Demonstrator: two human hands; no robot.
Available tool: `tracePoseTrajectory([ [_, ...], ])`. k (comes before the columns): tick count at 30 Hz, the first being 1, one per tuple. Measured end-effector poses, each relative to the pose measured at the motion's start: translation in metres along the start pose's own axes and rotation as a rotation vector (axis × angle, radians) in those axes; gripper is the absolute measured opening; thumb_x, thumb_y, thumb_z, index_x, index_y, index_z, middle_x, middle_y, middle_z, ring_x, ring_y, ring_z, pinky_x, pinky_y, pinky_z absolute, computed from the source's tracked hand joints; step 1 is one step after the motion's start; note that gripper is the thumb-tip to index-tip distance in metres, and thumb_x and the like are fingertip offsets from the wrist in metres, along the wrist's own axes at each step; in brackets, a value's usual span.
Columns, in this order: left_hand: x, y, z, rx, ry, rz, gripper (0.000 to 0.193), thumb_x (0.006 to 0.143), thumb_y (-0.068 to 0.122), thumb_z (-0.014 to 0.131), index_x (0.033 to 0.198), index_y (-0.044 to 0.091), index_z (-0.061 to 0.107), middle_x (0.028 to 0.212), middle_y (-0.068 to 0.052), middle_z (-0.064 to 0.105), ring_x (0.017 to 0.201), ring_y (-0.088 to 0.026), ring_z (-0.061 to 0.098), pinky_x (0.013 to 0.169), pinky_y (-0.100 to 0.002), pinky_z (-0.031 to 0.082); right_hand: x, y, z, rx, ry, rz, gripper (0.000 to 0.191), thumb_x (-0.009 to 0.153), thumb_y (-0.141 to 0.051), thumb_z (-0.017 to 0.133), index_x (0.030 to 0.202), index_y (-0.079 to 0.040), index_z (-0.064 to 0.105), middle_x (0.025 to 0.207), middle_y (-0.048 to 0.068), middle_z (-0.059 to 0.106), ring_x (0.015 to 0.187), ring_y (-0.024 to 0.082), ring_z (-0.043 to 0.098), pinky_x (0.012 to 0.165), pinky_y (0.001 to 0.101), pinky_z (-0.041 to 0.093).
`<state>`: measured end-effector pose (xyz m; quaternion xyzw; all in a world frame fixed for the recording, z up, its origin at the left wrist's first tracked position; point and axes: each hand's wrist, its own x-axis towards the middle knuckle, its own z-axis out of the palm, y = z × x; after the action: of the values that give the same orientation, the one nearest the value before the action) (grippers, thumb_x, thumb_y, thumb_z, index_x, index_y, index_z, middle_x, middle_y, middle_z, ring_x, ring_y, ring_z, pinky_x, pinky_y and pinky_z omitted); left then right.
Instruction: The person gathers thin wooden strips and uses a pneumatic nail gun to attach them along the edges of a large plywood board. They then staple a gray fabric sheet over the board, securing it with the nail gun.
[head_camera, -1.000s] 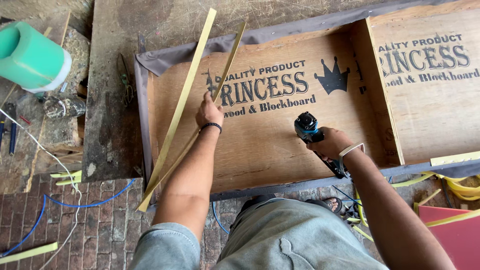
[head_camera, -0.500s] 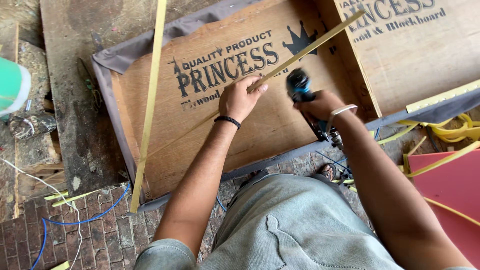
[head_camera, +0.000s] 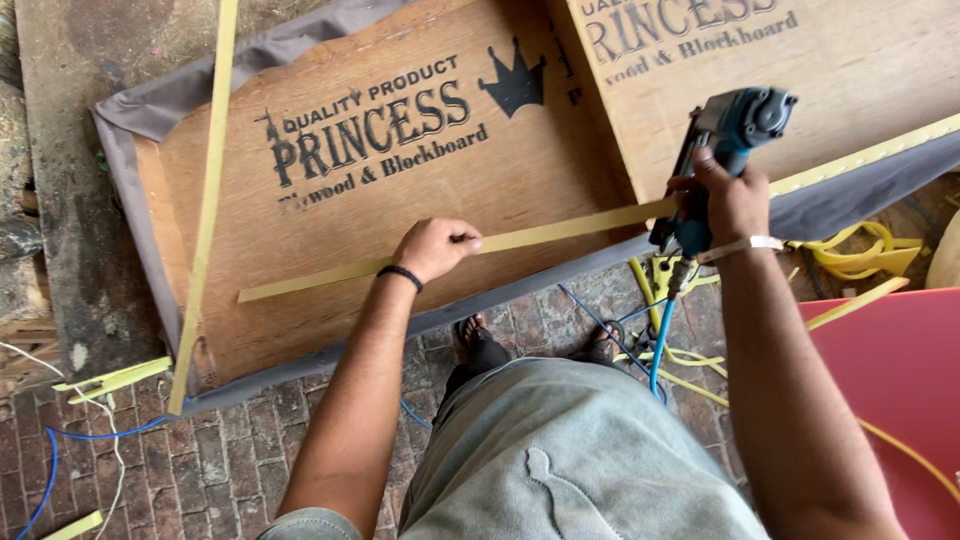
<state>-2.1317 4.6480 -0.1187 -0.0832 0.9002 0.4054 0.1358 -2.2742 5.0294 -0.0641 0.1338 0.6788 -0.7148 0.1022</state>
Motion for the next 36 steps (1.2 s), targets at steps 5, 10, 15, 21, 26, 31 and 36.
tracePoseTrajectory([
  [5,-0.005,0.006,0.020,-0.039,-0.009,-0.089,0.017,0.089,0.025,0.075,0.100,0.013,0.079,0.093,-0.005,0.080,0.088,-0.018,0.075,0.082,-0.033,0.057,0.009,0.013,-0.028,-0.239,-0.185,0.016,0.016,0.086,-0.013,0.081,0.093,-0.004,0.070,0.081,0.007,0.072,0.062,0.015,0.063,0.056,0.0295,0.052],
  [10,0.000,0.063,0.056,0.007,-0.137,0.018,0.031,0.087,0.033,0.077,0.112,0.013,0.076,0.106,-0.007,0.077,0.100,-0.021,0.072,0.090,-0.037,0.054,0.017,0.038,-0.028,-0.452,-0.249,-0.049,0.025,0.076,-0.012,0.087,0.090,-0.005,0.067,0.079,0.005,0.069,0.065,0.013,0.062,0.061,0.0304,0.054],
  [15,0.032,0.165,0.135,0.052,0.074,0.220,0.044,0.085,0.039,0.080,0.119,0.013,0.070,0.110,-0.012,0.075,0.101,-0.030,0.073,0.087,-0.043,0.057,0.016,0.049,-0.024,-0.483,-0.306,-0.123,0.028,0.075,-0.011,0.086,0.094,-0.005,0.067,0.081,0.003,0.072,0.069,0.010,0.066,0.065,0.0300,0.056],
  [21,0.037,0.177,0.160,0.229,0.247,0.153,0.027,0.084,0.036,0.080,0.105,0.020,0.078,0.104,-0.005,0.072,0.088,-0.026,0.073,0.075,-0.042,0.060,0.010,0.032,-0.049,-0.472,-0.244,-0.076,0.022,0.082,-0.008,0.080,0.095,-0.004,0.063,0.079,0.006,0.070,0.065,0.014,0.066,0.060,0.0308,0.055],
  [26,0.050,0.166,0.182,0.316,0.305,0.193,0.027,0.085,0.035,0.079,0.108,0.020,0.079,0.107,-0.006,0.066,0.082,-0.024,0.072,0.070,-0.040,0.061,-0.007,0.018,-0.095,-0.373,-0.189,0.110,0.018,0.082,-0.004,0.076,0.093,-0.002,0.062,0.073,0.006,0.065,0.057,0.016,0.062,0.051,0.0316,0.052],
  [31,0.069,0.171,0.217,0.303,0.289,0.270,0.028,0.089,0.035,0.077,0.110,0.018,0.078,0.105,-0.006,0.066,0.085,-0.023,0.072,0.070,-0.039,0.062,-0.020,0.013,-0.126,-0.454,-0.150,0.185,0.019,0.089,-0.011,0.077,0.092,0.003,0.064,0.071,0.010,0.064,0.054,0.017,0.060,0.049,0.0338,0.048],
  [36,0.088,0.190,0.240,0.311,0.287,0.280,0.024,0.092,0.033,0.075,0.109,0.016,0.077,0.102,-0.007,0.066,0.089,-0.024,0.071,0.072,-0.040,0.061,-0.030,0.018,-0.141,-0.396,-0.121,0.184,0.032,0.080,-0.005,0.076,0.105,-0.009,0.056,0.070,0.009,0.063,0.051,0.018,0.060,0.044,0.0352,0.049],
])
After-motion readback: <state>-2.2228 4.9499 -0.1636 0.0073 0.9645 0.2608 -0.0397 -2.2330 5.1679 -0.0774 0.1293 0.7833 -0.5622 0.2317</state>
